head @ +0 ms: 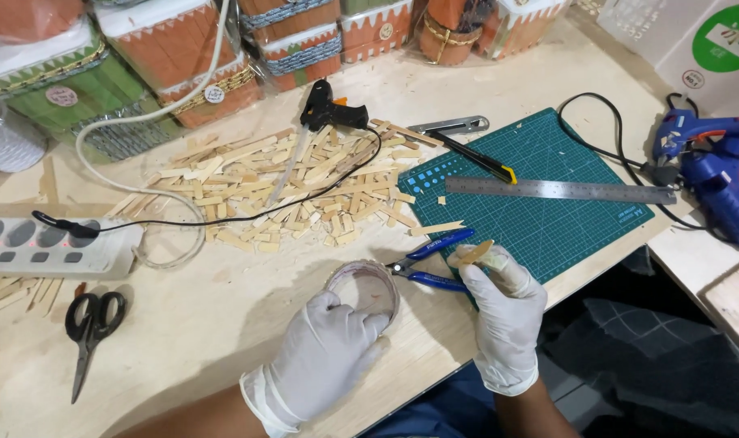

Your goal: Assembling a structure from popsicle sticks using hot glue and pliers.

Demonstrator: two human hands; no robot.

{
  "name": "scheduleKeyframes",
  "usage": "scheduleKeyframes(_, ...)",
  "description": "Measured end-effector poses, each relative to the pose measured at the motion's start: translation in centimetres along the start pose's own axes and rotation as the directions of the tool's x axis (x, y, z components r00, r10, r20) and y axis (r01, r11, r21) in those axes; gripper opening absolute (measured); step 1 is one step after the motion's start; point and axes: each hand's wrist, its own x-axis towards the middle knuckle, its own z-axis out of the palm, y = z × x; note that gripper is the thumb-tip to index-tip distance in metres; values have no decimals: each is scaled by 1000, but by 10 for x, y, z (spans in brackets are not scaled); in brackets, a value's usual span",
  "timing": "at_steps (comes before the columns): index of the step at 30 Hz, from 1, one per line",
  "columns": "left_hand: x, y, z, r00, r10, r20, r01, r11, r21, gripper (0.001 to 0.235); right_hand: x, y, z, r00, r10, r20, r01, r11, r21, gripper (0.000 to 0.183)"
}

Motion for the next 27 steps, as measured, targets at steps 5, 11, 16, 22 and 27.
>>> scheduleKeyframes(5,-4,-1,11,995,-73,-64,65,990,-124,18,1,-1,0,1000,22,15,-22,1000,-6,20)
scheduleKeyframes(11,1,-5,7,991,-70,-118,36,962,-272,14,3,0,-1,999,33,8,-33,999,-3,20)
scheduleKeyframes(16,3,-6,4,989,-44,-144,1,959,-283,13,0,-3,3,999,-1,35,0,1000,5,16)
scheduleKeyframes(22,0,-7,12,996,-86,-33,82,992,-91,26,-1,-1,2,999,-41,34,41,999,0,17)
scheduleKeyframes(27,-2,-8,-4,992,-120,-38,123,990,68,80,-4,1,3,992,-97,79,100,994,-40,17)
